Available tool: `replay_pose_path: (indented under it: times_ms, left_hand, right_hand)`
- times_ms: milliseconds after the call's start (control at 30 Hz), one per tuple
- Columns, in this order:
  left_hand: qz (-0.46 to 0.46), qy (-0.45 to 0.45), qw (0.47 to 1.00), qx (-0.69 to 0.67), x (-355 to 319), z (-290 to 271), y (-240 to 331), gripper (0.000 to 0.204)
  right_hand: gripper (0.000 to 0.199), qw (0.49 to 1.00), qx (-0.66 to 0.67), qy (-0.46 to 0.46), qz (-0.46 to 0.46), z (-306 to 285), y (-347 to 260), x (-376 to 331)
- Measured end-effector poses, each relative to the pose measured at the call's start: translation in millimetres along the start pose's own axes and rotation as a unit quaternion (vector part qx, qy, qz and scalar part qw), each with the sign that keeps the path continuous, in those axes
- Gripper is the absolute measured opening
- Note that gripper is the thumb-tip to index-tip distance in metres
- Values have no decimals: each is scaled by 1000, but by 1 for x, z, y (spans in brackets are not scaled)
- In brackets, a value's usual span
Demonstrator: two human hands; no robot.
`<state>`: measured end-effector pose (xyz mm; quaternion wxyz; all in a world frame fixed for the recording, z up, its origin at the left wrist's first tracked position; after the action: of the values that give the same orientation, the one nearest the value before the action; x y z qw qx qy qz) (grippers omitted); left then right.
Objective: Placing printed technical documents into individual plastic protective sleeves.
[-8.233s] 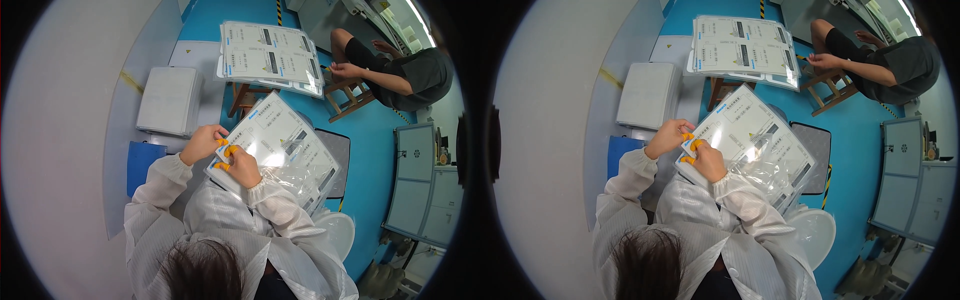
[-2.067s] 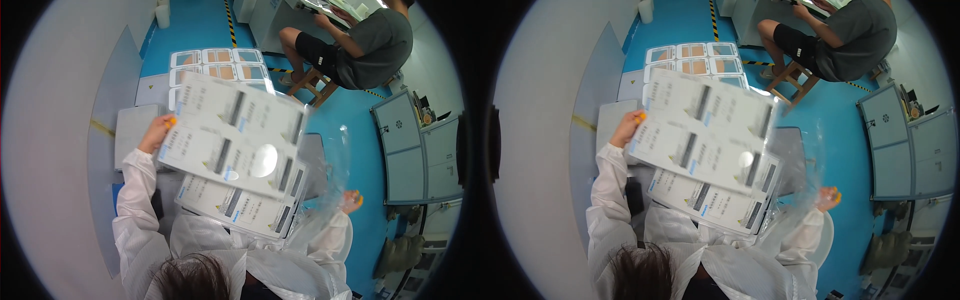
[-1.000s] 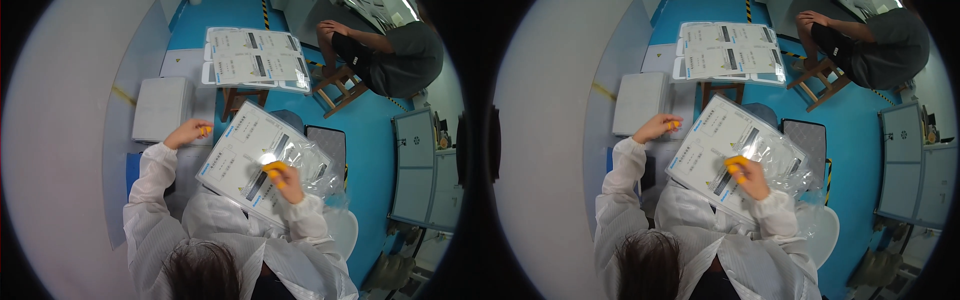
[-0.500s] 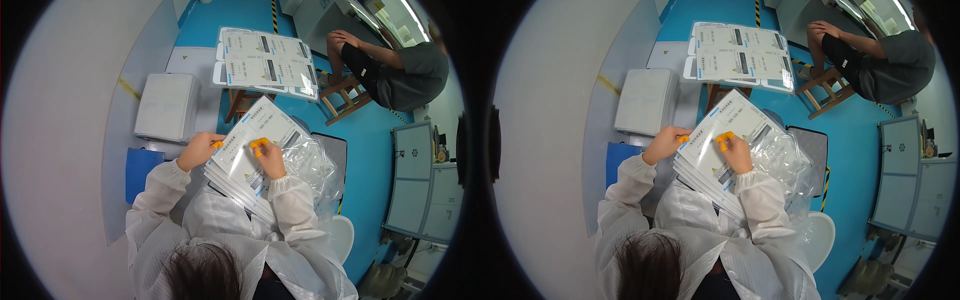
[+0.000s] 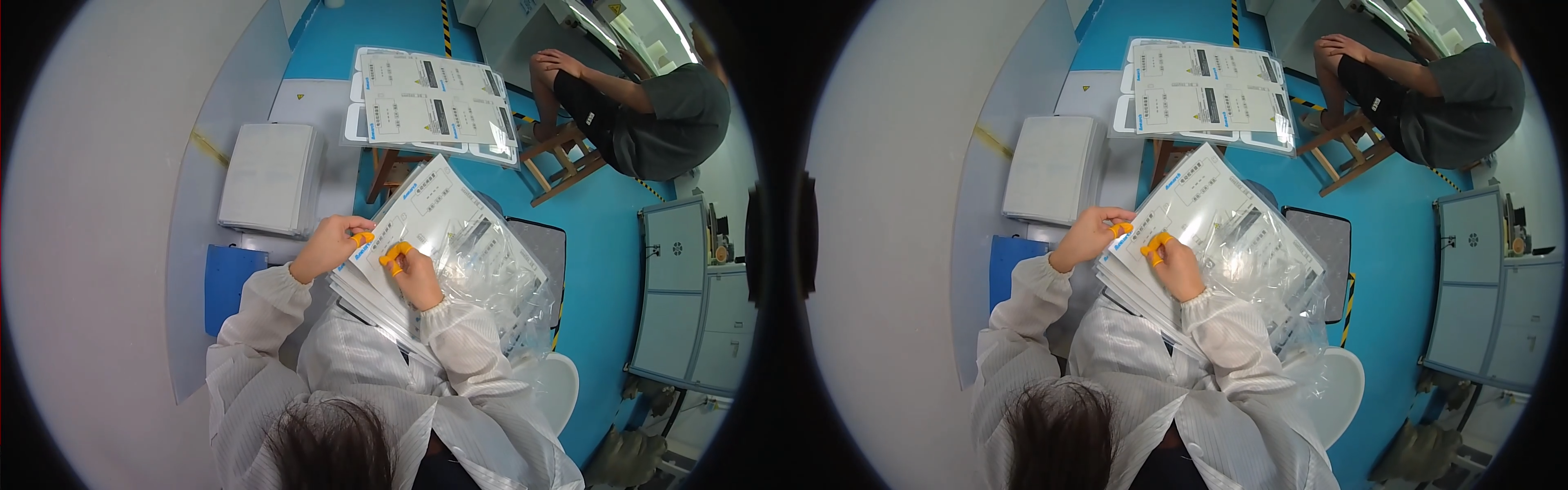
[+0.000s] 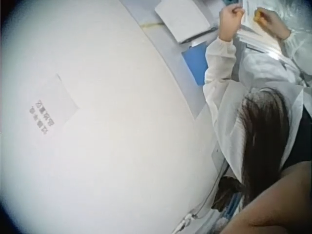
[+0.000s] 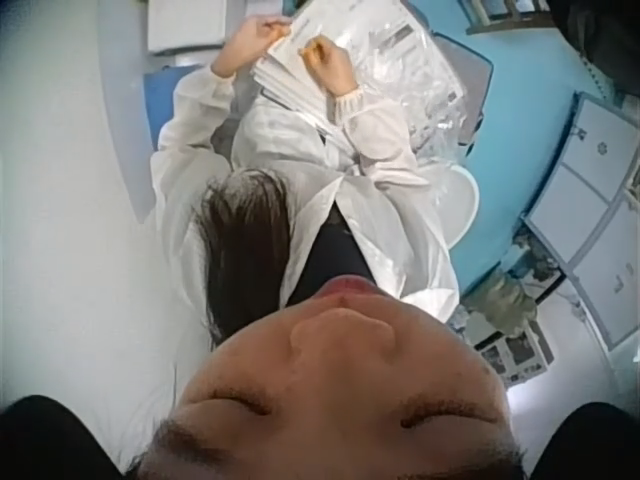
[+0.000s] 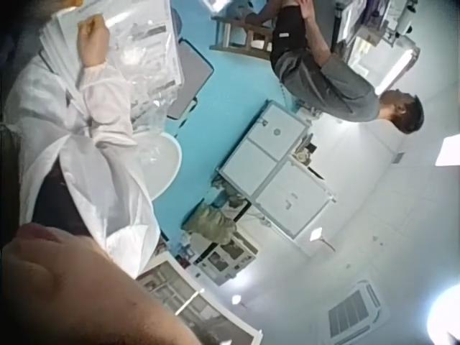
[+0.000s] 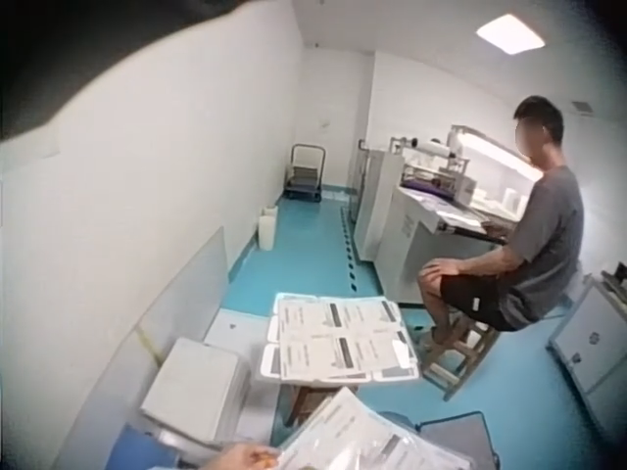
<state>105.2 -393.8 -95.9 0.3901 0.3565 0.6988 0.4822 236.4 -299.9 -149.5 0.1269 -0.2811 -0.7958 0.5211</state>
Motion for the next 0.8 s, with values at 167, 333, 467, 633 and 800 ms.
replay_pose_path:
  times_ms: [167, 333, 467, 633, 800]
  left_hand:
    - [12, 23, 999, 29, -4, -3, -7, 24]
    - [63, 30, 992, 104, -4, 0, 17, 29]
    - [42, 35, 994, 99, -3, -1, 8, 30]
    - [62, 36, 990, 124, -3, -1, 6, 31]
    - [50, 31, 990, 128, -4, 1, 12, 30]
  right_hand:
    - [37, 980, -148, -111, -72, 20, -74, -24]
    - [34, 989, -134, -46, -43, 18, -38, -5]
    - [30, 997, -82, 5, -4, 1, -38, 2]
    - [29, 974, -180, -105, -90, 26, -51, -10]
    - [24, 976, -182, -51, -108, 23, -43, -5]
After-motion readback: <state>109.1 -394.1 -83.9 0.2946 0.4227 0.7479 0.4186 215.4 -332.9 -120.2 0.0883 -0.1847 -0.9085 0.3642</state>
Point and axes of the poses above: each hand's wrist, its own x-axis towards the middle knuckle, its own z-axis out of the palm, y = z × x, the point moved 8 cm from there along x, towards the middle knuckle, and after that the axes turned 4 degrees about z, right-handed, at the moved point
